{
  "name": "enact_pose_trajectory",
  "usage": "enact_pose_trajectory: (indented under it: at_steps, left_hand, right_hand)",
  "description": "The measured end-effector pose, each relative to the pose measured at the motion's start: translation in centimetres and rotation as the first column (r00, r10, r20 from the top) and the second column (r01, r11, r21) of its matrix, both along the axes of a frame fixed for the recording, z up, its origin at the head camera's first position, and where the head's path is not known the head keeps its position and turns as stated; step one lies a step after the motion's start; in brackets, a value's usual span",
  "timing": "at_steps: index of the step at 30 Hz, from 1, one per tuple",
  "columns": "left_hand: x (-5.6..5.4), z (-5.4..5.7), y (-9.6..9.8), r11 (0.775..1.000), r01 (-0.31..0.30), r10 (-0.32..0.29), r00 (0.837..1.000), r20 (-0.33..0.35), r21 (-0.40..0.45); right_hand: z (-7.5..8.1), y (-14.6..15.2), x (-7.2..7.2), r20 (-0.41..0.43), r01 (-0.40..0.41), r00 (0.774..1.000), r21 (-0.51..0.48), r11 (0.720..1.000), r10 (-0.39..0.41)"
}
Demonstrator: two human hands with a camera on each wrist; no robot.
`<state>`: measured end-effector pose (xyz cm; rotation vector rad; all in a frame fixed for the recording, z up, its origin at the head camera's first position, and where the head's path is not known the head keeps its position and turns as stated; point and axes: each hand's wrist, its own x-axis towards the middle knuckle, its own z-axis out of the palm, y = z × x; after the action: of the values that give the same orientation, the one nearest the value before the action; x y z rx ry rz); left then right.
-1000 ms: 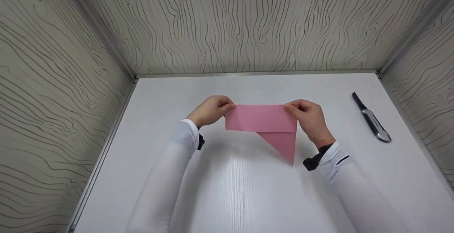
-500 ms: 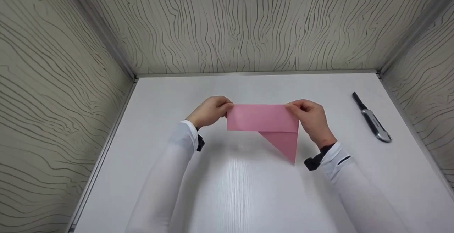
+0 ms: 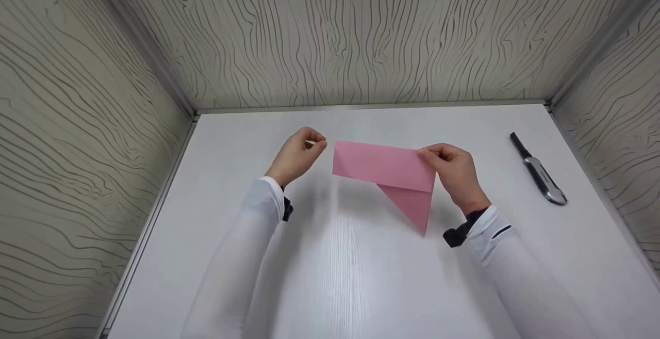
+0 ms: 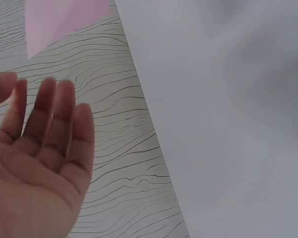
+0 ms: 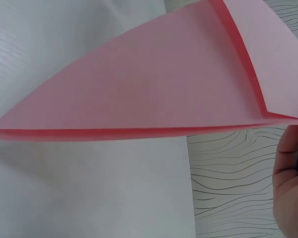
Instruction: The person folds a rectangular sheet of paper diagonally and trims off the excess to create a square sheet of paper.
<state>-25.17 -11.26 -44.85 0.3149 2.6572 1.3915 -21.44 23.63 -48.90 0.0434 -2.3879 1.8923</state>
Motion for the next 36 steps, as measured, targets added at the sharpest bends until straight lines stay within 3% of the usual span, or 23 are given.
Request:
enact_pose_trajectory:
  at_steps: [3, 6, 8, 10, 13, 18, 23, 28, 36]
  left_hand:
    - [0.3, 0.4, 1.5, 0.99, 0.061, -0.078, 0.988, -0.132, -0.126]
    - [0.8, 1.3, 3.9, 0.948, 0.151, -0.222, 0.945, -0.242, -0.28]
    - [1.2, 1.7, 5.6, 0.918, 0.186, -0.286, 0.922, -0.261, -0.349]
    - [1.6, 2.1, 6.9, 0.903, 0.208, -0.316, 0.914, -0.254, -0.375]
    - [1.8, 2.2, 8.0, 0.903, 0.217, -0.312, 0.925, -0.217, -0.371]
    - [2.0, 2.3, 8.1, 0.901, 0.231, -0.305, 0.939, -0.157, -0.367]
    - [1.9, 2.3, 7.8, 0.902, 0.238, -0.295, 0.949, -0.114, -0.36]
    - [1.7, 2.1, 6.8, 0.913, 0.234, -0.277, 0.957, -0.088, -0.334]
    - [1.2, 1.5, 3.9, 0.926, 0.191, -0.226, 0.971, -0.073, -0.326]
  right_hand:
    - [0.1, -0.8, -0.1, -0.014, -0.022, 1.0, 0.002, 1.0, 0.022]
    - [0.3, -2.1, -0.1, -0.04, -0.06, 0.997, -0.003, 0.998, 0.06]
    - [0.4, -3.1, -0.1, -0.066, -0.086, 0.994, -0.003, 0.996, 0.086]
    - [0.5, -4.1, -0.1, -0.088, -0.114, 0.99, 0.0, 0.994, 0.113]
    - [0.6, -5.1, -0.1, -0.111, -0.14, 0.984, 0.014, 0.99, 0.14]
    - [0.6, -5.4, 0.0, -0.105, -0.159, 0.981, 0.026, 0.987, 0.161]
    - [0.6, -4.9, 0.1, -0.077, -0.166, 0.984, -0.039, 0.985, 0.163]
    - [0.5, -4.4, 0.1, -0.065, -0.157, 0.986, -0.046, 0.986, 0.154]
    - [0.4, -2.6, 0.1, -0.045, -0.071, 0.997, -0.047, 0.996, 0.069]
